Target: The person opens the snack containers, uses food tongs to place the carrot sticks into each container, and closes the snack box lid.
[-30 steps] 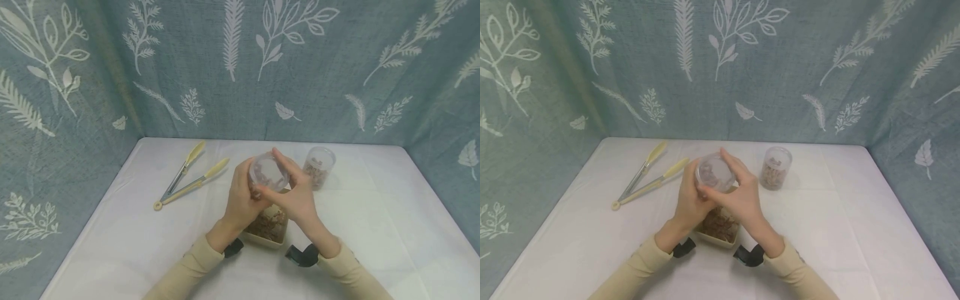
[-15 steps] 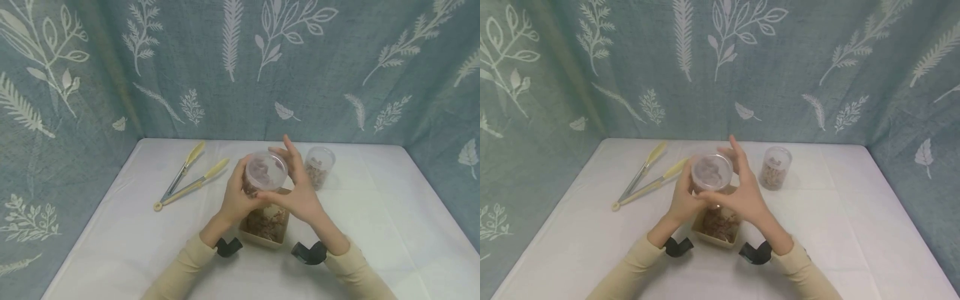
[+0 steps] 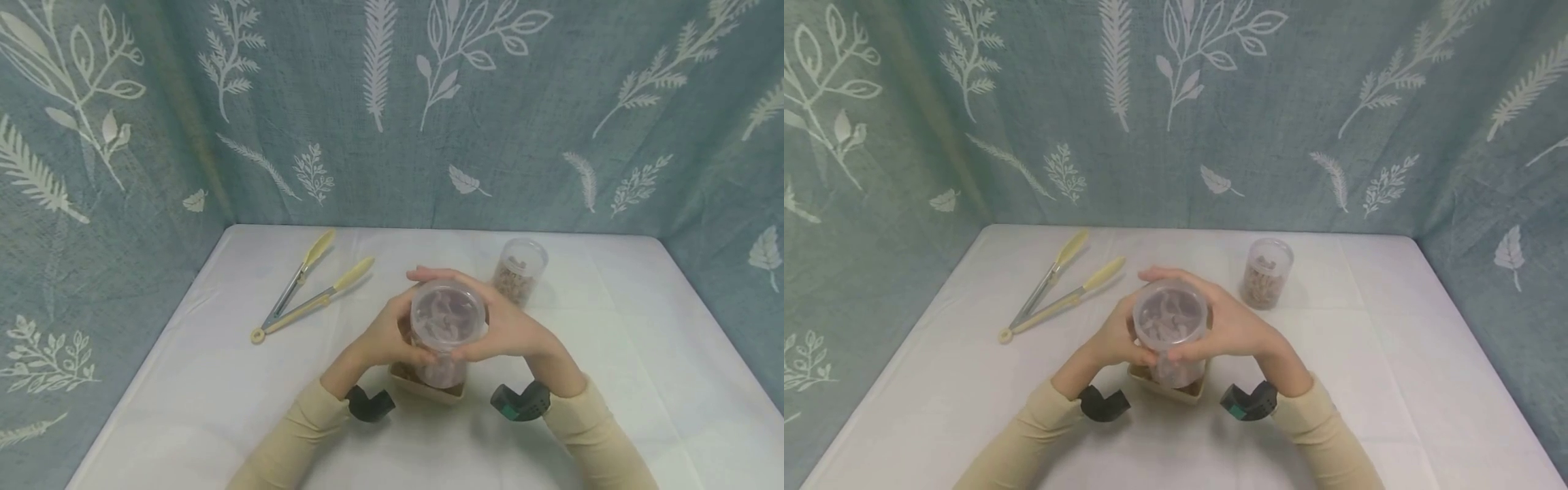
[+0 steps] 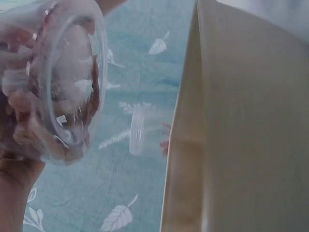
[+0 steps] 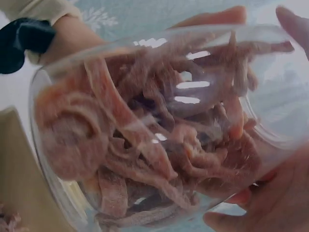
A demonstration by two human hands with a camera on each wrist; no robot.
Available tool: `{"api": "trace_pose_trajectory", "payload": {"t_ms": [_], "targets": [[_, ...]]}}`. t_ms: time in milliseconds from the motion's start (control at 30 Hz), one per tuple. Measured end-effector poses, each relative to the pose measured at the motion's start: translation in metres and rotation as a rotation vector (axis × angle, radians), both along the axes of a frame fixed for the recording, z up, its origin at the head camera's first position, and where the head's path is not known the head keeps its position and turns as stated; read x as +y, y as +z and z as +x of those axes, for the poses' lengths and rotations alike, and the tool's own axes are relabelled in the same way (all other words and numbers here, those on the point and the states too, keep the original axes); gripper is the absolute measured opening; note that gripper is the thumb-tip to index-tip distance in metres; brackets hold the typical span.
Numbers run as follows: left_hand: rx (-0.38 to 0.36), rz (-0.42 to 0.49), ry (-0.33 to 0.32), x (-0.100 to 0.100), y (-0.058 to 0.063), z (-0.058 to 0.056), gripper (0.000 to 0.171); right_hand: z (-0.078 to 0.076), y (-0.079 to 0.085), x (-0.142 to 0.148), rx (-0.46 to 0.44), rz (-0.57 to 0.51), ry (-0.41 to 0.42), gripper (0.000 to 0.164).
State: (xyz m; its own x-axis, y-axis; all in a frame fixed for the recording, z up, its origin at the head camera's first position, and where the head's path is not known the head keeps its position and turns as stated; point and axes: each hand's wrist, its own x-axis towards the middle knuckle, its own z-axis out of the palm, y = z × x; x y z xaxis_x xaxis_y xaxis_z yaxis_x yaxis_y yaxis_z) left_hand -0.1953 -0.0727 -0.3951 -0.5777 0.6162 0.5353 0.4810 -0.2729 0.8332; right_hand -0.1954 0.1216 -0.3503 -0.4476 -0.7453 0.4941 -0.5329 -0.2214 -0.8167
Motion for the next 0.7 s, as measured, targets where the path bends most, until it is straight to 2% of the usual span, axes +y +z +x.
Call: {"api": "trace_pose_trajectory", "payload": {"t_ms": [167,367,500,600,700], "targets": [[0.040,-0.075,0.109,-0.002,0.003,-0.002,0.096,0.002,0.002,0.000,-0.008,0.071,-0.147,0.080],[0.051,-0.080,0.169,-0.002,0.003,-0.004,0.095,0.005,0.003,-0.004,-0.023,0.104,-0.278,0.079],[0.084,-0.080,0.223,-0.002,0.002,-0.006,0.084,0.006,0.000,-0.009,-0.054,0.123,-0.404,0.078],[0.153,-0.101,0.338,-0.001,0.001,-0.008,0.077,0.007,-0.003,-0.015,-0.067,0.140,-0.564,0.076],[0.219,-0.129,0.475,0.001,-0.001,-0.009,0.078,0.008,-0.008,-0.023,-0.085,0.151,-0.723,0.076]]}}
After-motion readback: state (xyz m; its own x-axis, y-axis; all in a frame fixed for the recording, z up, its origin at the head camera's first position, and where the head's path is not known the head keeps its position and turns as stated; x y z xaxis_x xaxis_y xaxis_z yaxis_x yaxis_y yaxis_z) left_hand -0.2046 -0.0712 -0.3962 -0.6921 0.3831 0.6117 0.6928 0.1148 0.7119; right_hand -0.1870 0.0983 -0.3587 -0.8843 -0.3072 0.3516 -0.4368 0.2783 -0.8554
